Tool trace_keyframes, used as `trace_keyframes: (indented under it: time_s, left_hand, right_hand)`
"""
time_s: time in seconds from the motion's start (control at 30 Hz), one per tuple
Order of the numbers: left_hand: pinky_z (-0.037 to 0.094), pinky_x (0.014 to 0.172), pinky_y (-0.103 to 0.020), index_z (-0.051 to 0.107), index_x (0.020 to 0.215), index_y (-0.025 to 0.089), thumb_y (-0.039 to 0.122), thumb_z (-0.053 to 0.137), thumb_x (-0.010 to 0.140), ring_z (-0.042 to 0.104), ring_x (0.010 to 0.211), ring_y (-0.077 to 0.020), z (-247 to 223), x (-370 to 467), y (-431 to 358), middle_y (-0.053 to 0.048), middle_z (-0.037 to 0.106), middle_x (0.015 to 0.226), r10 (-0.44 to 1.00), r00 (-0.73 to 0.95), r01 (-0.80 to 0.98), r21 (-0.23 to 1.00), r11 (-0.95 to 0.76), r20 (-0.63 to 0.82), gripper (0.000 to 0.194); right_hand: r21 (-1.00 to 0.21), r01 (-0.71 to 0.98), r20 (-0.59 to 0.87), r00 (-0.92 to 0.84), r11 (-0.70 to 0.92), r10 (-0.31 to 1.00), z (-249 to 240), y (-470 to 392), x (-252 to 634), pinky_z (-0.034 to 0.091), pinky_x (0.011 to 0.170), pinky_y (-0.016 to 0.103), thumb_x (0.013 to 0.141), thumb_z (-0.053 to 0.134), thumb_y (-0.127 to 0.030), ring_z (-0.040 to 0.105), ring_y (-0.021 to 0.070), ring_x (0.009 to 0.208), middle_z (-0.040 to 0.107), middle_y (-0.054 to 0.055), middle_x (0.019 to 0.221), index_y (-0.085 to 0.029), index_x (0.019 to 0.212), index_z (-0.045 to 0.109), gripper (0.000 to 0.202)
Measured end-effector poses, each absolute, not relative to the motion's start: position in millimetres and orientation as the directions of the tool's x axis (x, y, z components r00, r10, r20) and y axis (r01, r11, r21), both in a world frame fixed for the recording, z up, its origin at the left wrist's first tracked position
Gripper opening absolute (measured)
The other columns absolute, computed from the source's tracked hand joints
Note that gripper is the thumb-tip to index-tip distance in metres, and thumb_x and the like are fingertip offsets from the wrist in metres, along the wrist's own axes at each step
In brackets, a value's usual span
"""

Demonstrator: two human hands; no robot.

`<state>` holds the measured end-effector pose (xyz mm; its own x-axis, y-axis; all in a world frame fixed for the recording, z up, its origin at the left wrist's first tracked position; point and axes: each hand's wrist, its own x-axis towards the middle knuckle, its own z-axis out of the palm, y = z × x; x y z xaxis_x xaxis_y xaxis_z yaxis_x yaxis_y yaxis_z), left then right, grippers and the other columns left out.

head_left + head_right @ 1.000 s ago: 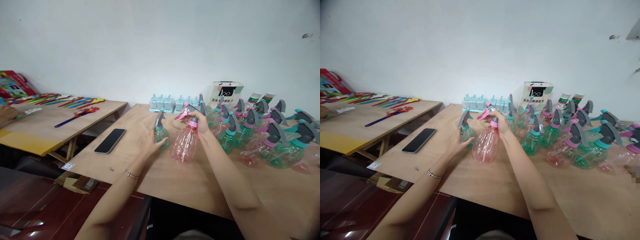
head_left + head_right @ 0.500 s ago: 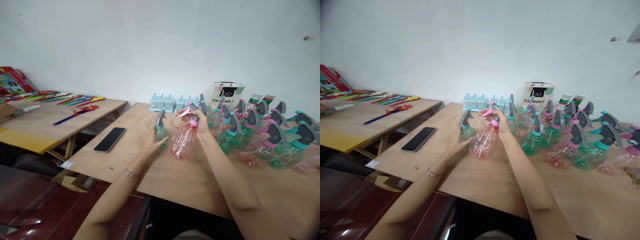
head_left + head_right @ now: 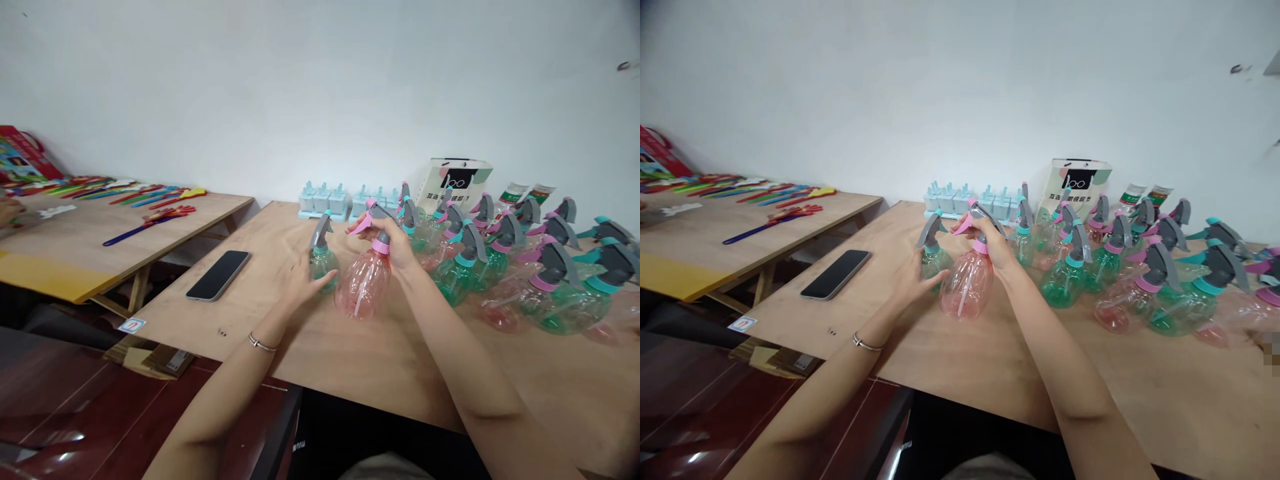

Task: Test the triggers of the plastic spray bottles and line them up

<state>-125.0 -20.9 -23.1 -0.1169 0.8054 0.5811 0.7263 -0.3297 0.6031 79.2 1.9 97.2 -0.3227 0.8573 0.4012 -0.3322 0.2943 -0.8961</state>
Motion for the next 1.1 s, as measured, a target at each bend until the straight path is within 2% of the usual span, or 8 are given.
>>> trace_keyframes:
  time_s: [0.2,0.43,0.53,0.6,0.7,0.83,0.93,1.1]
  left_hand:
    - [0.052,0.091,-0.051,0.046,0.132,0.025,0.053,0.076,0.074,0.064,0.111,-0.0345,-24.3,-126.4,-20.1,-0.013,0.064,0.122,0.825,-0.128,0.715,0.627,-0.308,0.551,0.071]
    - [0.048,0.100,-0.051,0.044,0.133,0.021,0.054,0.074,0.075,0.061,0.120,-0.0349,-16.7,-124.7,-22.9,-0.015,0.061,0.130,0.855,-0.115,0.711,0.642,-0.285,0.506,0.074]
    - [0.047,0.101,-0.052,0.044,0.133,0.021,0.055,0.073,0.075,0.060,0.121,-0.0361,-13.6,-123.6,-25.3,-0.016,0.061,0.130,0.866,-0.117,0.718,0.644,-0.265,0.487,0.073]
    - [0.047,0.100,-0.053,0.045,0.132,0.021,0.057,0.072,0.075,0.060,0.121,-0.0372,-12.1,-123.2,-26.3,-0.016,0.061,0.130,0.873,-0.122,0.726,0.642,-0.246,0.473,0.073]
    - [0.046,0.100,-0.052,0.045,0.132,0.021,0.057,0.072,0.074,0.060,0.120,-0.0374,-10.5,-123.2,-26.8,-0.016,0.060,0.131,0.882,-0.130,0.728,0.647,-0.226,0.454,0.074]
    - [0.045,0.102,-0.052,0.043,0.133,0.021,0.057,0.072,0.074,0.059,0.122,-0.0370,-9.8,-123.0,-27.0,-0.016,0.060,0.132,0.889,-0.124,0.720,0.657,-0.225,0.441,0.075]
    - [0.045,0.103,-0.053,0.043,0.134,0.020,0.057,0.071,0.075,0.058,0.124,-0.0374,-9.9,-122.6,-27.2,-0.017,0.059,0.133,0.886,-0.127,0.714,0.661,-0.230,0.446,0.075]
    - [0.044,0.103,-0.055,0.043,0.135,0.020,0.058,0.072,0.074,0.058,0.125,-0.0391,-9.7,-122.2,-27.6,-0.018,0.058,0.135,0.898,-0.141,0.719,0.666,-0.197,0.417,0.078]
  right_hand:
    - [-0.853,-0.335,0.461,-0.124,0.401,0.879,93.7,-7.6,73.8,0.053,0.076,0.035,0.079,0.054,-0.043,0.070,0.0205,0.080,0.064,0.001,0.062,-0.023,0.068,0.060,0.023]
    - [-0.836,-0.001,0.548,0.031,0.548,0.836,77.4,-18.1,79.6,0.053,0.083,0.036,0.079,0.063,-0.043,0.068,0.0205,0.091,0.073,0.003,0.088,-0.023,0.085,0.068,0.021]
    - [-0.829,0.139,0.556,0.120,0.541,0.822,69.7,-15.7,101.2,0.050,0.071,0.033,0.081,0.065,-0.048,0.064,0.0188,0.077,0.068,0.002,0.079,-0.021,0.087,0.069,0.028]
    - [-0.827,0.244,0.547,0.141,0.506,0.826,65.1,-13.6,117.5,0.043,0.058,0.029,0.082,0.064,-0.050,0.054,0.0147,0.061,0.059,-0.001,0.066,-0.020,0.084,0.069,0.030]
    - [-0.803,0.327,0.567,0.163,0.499,0.807,57.2,-8.3,136.6,0.036,0.053,0.027,0.083,0.064,-0.049,0.042,0.0111,0.054,0.049,-0.004,0.060,-0.019,0.080,0.066,0.030]
    - [-0.795,0.345,0.592,0.259,0.499,0.763,44.9,4.8,149.3,0.044,0.060,0.028,0.081,0.067,-0.047,0.049,0.0125,0.060,0.058,-0.003,0.071,-0.019,0.090,0.065,0.030]
    - [-0.759,0.373,0.642,0.294,0.533,0.708,37.5,14.7,153.4,0.051,0.075,0.035,0.079,0.069,-0.043,0.059,0.0163,0.074,0.065,0.001,0.086,-0.020,0.103,0.062,0.034]
    - [-0.668,0.418,0.741,0.291,0.616,0.606,29.6,21.1,154.9,0.052,0.091,0.040,0.078,0.070,-0.035,0.065,0.0202,0.098,0.064,0.005,0.108,-0.025,0.120,0.047,0.050]
